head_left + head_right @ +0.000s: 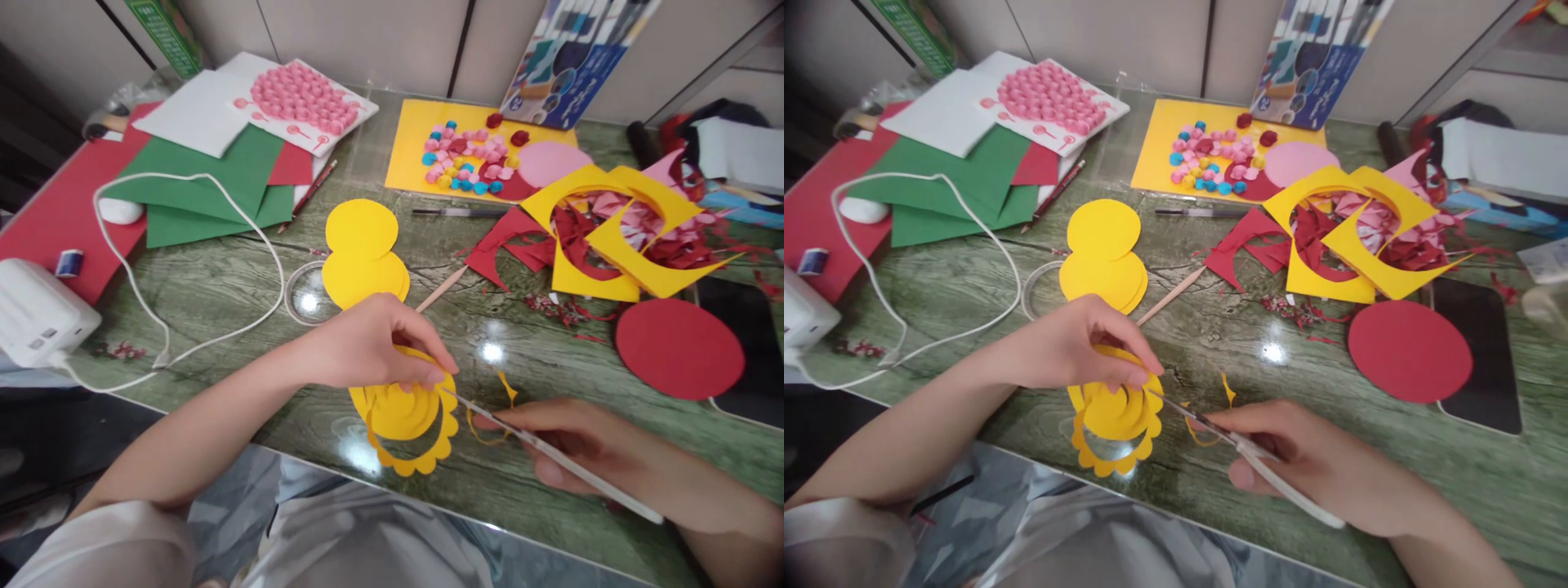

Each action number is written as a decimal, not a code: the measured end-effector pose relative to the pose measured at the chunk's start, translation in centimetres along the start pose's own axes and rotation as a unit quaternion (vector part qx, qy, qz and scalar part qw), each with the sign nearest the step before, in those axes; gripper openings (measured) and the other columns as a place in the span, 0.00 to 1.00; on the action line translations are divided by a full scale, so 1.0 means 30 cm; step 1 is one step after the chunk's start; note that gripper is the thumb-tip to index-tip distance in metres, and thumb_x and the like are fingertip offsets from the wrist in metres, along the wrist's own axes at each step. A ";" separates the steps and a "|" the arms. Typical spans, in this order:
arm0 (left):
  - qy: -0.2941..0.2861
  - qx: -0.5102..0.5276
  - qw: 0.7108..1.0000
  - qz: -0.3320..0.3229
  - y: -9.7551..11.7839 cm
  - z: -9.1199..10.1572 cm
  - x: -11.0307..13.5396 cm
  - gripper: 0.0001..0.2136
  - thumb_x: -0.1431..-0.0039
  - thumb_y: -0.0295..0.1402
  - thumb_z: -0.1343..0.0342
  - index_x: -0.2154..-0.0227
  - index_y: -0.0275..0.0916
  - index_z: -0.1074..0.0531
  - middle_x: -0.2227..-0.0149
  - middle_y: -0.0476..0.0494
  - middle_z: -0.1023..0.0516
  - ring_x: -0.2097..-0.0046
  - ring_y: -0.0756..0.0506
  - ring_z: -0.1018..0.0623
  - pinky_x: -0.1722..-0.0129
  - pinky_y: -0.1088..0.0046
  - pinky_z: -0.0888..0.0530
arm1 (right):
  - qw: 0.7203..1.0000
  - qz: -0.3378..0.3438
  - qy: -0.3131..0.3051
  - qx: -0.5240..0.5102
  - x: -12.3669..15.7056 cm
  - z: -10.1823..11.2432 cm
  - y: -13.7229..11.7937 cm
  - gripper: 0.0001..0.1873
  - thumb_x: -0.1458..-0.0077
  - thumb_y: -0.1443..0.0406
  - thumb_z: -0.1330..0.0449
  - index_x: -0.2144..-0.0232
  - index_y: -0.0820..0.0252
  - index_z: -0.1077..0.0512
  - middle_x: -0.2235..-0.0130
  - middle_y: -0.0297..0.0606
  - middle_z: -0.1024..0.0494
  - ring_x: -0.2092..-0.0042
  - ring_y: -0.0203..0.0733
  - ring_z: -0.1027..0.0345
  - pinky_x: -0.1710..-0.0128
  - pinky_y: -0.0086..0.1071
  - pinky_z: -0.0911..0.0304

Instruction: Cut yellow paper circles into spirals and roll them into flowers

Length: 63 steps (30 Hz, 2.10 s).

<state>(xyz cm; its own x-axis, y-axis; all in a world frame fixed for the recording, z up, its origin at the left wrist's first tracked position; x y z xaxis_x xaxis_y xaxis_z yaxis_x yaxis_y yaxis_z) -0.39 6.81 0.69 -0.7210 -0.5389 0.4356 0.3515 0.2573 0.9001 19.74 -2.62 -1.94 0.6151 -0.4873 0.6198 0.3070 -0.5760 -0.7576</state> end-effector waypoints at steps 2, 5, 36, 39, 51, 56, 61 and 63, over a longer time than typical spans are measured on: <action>0.039 0.032 0.998 -0.023 0.005 0.006 -0.001 0.06 0.53 0.30 0.38 0.69 0.37 0.21 0.75 0.46 0.20 0.75 0.52 0.23 0.76 0.83 0.27 | 0.998 0.019 -0.002 -0.067 -0.004 -0.001 0.002 0.22 0.47 0.54 0.39 0.51 0.52 0.28 0.79 0.26 0.43 0.78 0.31 0.56 0.79 0.27 0.57; 0.098 0.072 0.991 -0.061 0.006 0.008 -0.002 0.05 0.53 0.30 0.37 0.70 0.38 0.21 0.77 0.48 0.21 0.77 0.53 0.23 0.77 0.84 0.27 | 0.990 0.055 -0.003 -0.131 -0.014 -0.004 0.016 0.23 0.49 0.53 0.39 0.50 0.50 0.29 0.80 0.25 0.46 0.79 0.31 0.58 0.80 0.27 0.59; 0.309 0.200 0.914 -0.169 -0.037 -0.002 -0.007 0.08 0.52 0.33 0.36 0.68 0.38 0.22 0.75 0.47 0.20 0.76 0.50 0.22 0.80 0.80 0.27 | 0.965 0.191 -0.011 -0.179 -0.025 0.007 0.019 0.25 0.46 0.52 0.42 0.46 0.46 0.34 0.75 0.29 0.42 0.80 0.30 0.51 0.82 0.27 0.55; 0.297 0.225 0.914 -0.160 -0.049 -0.017 -0.014 0.08 0.53 0.33 0.36 0.68 0.38 0.22 0.75 0.48 0.20 0.75 0.50 0.22 0.79 0.80 0.27 | 0.963 0.185 -0.005 -0.197 -0.029 -0.010 0.011 0.26 0.47 0.51 0.42 0.47 0.47 0.33 0.73 0.29 0.41 0.79 0.30 0.51 0.81 0.27 0.56; 0.272 0.247 0.921 -0.133 -0.063 -0.056 -0.023 0.10 0.53 0.34 0.36 0.67 0.36 0.23 0.74 0.45 0.19 0.74 0.49 0.21 0.79 0.80 0.26 | 0.957 0.189 0.027 -0.220 -0.041 -0.037 -0.002 0.24 0.47 0.51 0.42 0.49 0.48 0.31 0.73 0.29 0.40 0.80 0.29 0.51 0.80 0.27 0.58; 0.259 0.271 0.918 -0.132 -0.069 -0.062 -0.027 0.09 0.53 0.33 0.36 0.68 0.37 0.23 0.74 0.46 0.19 0.74 0.50 0.21 0.79 0.81 0.26 | 0.959 0.187 0.007 -0.215 -0.056 -0.044 0.008 0.25 0.47 0.51 0.42 0.48 0.49 0.32 0.74 0.29 0.41 0.80 0.29 0.52 0.81 0.26 0.57; 0.264 0.266 0.916 -0.141 -0.062 -0.076 -0.021 0.09 0.53 0.31 0.36 0.67 0.37 0.24 0.76 0.49 0.20 0.76 0.52 0.22 0.79 0.83 0.27 | 0.959 0.188 -0.001 -0.210 -0.065 -0.049 0.016 0.25 0.46 0.51 0.42 0.47 0.49 0.33 0.73 0.29 0.41 0.79 0.29 0.52 0.81 0.26 0.57; 0.271 0.260 0.916 -0.139 -0.061 -0.080 -0.017 0.10 0.53 0.31 0.36 0.66 0.37 0.25 0.77 0.49 0.20 0.77 0.53 0.23 0.79 0.83 0.27 | 0.960 0.189 0.006 -0.206 -0.066 -0.052 0.015 0.24 0.46 0.51 0.42 0.47 0.48 0.32 0.75 0.28 0.42 0.80 0.29 0.52 0.81 0.26 0.58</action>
<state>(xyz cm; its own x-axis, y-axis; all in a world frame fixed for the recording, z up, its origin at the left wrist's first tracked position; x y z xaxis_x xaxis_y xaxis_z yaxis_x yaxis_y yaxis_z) 0.78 4.70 -1.18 -0.2882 -0.9245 0.2495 -0.2353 0.3210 0.9174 17.53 -2.93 -3.17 0.6170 -0.7191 0.3197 -0.2513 -0.5650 -0.7859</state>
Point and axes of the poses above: each hand's wrist, its own x-axis away from the middle knuckle, its own z-axis out of the back of the hand, y = z × x, the point moved 4 cm from there along -x, towards the middle knuckle
